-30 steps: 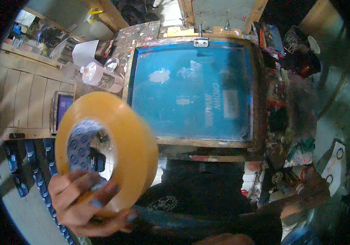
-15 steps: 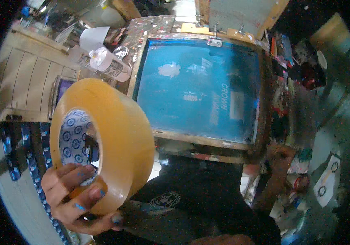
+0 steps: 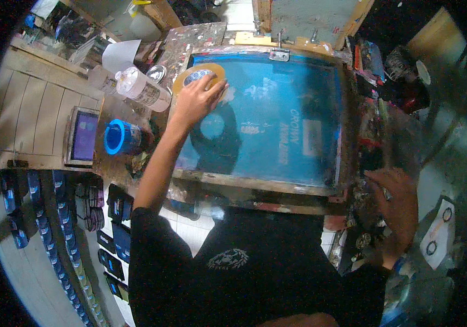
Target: The person prepares a screen for printing by applying strips of adhesive tape along the inside edges of the frame and over the screen mesh to seal gaps.
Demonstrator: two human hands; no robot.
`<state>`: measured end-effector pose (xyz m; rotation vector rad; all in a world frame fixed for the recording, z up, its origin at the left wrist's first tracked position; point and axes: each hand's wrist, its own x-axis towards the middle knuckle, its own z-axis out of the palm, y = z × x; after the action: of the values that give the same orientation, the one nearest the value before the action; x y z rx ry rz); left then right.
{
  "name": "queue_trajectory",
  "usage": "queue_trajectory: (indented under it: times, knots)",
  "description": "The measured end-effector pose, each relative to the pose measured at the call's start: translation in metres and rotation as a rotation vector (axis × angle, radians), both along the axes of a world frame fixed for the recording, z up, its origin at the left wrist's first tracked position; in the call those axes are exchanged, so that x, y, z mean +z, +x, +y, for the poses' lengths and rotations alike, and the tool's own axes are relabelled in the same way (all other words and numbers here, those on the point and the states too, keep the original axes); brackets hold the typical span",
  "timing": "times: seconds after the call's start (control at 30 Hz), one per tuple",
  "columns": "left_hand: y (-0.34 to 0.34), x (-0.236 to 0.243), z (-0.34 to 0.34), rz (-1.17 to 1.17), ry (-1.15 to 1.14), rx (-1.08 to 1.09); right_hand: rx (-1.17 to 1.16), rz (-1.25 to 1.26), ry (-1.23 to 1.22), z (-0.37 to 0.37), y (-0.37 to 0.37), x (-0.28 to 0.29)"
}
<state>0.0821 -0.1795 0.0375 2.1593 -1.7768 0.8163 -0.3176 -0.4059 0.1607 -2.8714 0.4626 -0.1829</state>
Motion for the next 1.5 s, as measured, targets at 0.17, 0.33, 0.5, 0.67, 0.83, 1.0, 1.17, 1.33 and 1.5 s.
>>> queue_trajectory:
  times: [0.17, 0.33, 0.5, 0.67, 0.83, 1.0, 1.17, 1.33, 1.5]
  knots:
    - [0.017, -0.084, -0.026, -0.027, -0.072, 0.122, 0.153, -0.033, 0.011, 0.012, 0.032, 0.016]
    - [0.002, -0.114, -0.03, 0.078, -0.124, 0.264, 0.292, -0.124, 0.021, 0.032, 0.068, 0.018]
    - [-0.026, -0.073, -0.04, 0.095, -0.249, 0.361, 0.45, -0.162, 0.0, 0.04, 0.091, 0.021]
    - [-0.103, 0.001, -0.042, 1.39, -0.061, -0.586, 0.505, -0.165, 0.09, 0.035, 0.11, 0.006]
    - [-0.13, 0.026, -0.031, 1.528, 0.429, -0.531, 0.343, -0.296, 0.335, 0.025, 0.099, -0.029]
    - [-0.125, 0.007, 0.005, 1.73, 0.497, -0.258, -0.222, -0.196, 0.959, 0.022, 0.069, -0.086]
    - [-0.137, 0.001, 0.018, 1.969, 0.441, 0.032, -0.432, -0.136, 1.175, 0.034, 0.045, -0.126]
    - [-0.186, 0.013, -0.019, 1.394, -0.033, -0.254, -0.276, -0.126, 0.884, 0.055, 0.049, -0.083]
    - [-0.224, 0.025, -0.053, 1.495, -0.17, -0.32, 0.066, -0.241, 0.459, 0.054, 0.061, -0.029]
